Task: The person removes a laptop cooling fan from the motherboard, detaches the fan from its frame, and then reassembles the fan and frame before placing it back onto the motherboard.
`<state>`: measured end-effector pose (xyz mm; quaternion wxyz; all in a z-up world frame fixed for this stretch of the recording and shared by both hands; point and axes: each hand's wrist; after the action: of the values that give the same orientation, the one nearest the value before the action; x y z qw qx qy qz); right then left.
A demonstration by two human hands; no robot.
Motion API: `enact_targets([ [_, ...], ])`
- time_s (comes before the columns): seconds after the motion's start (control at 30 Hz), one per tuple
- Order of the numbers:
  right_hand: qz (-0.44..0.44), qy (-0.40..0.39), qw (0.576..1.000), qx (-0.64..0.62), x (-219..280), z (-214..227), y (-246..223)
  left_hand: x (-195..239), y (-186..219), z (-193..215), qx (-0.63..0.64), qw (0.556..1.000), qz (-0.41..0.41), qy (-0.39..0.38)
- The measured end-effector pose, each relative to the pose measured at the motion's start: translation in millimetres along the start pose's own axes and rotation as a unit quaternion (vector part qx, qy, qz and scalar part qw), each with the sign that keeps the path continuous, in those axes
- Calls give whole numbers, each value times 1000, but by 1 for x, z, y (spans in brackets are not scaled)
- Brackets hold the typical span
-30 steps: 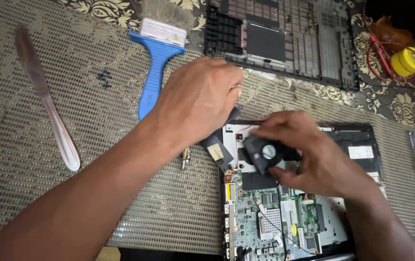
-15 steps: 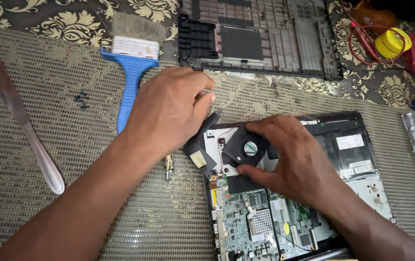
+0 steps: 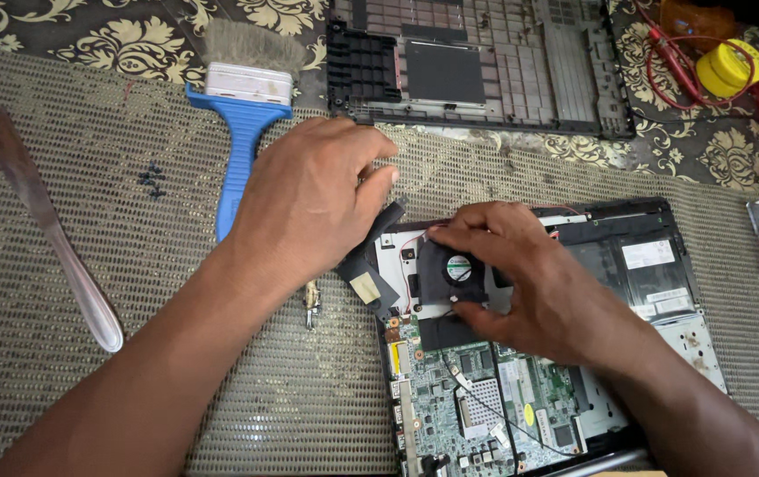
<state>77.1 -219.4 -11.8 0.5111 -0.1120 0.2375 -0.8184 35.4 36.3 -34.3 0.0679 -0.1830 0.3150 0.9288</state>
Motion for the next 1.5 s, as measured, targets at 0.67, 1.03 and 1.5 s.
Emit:
enact_targets([
  [0.67,-36,25,991,-129,-3,43,33,12,37,-10,-22,975,-199,-98],
  [1.03,-45,-21,986,-156,0,28,41,15,63,-8,-160,948,-214,-172],
  [1.5,-35,-37,992,-114,1,18,49,17,75,-14,-143,966,-170,-129],
])
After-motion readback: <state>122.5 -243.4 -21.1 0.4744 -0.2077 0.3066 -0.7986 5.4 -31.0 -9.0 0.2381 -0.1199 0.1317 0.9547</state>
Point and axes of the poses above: each hand's wrist, its own x-axis away from the middle knuckle, its own z-axis out of the back of the hand, y = z × x
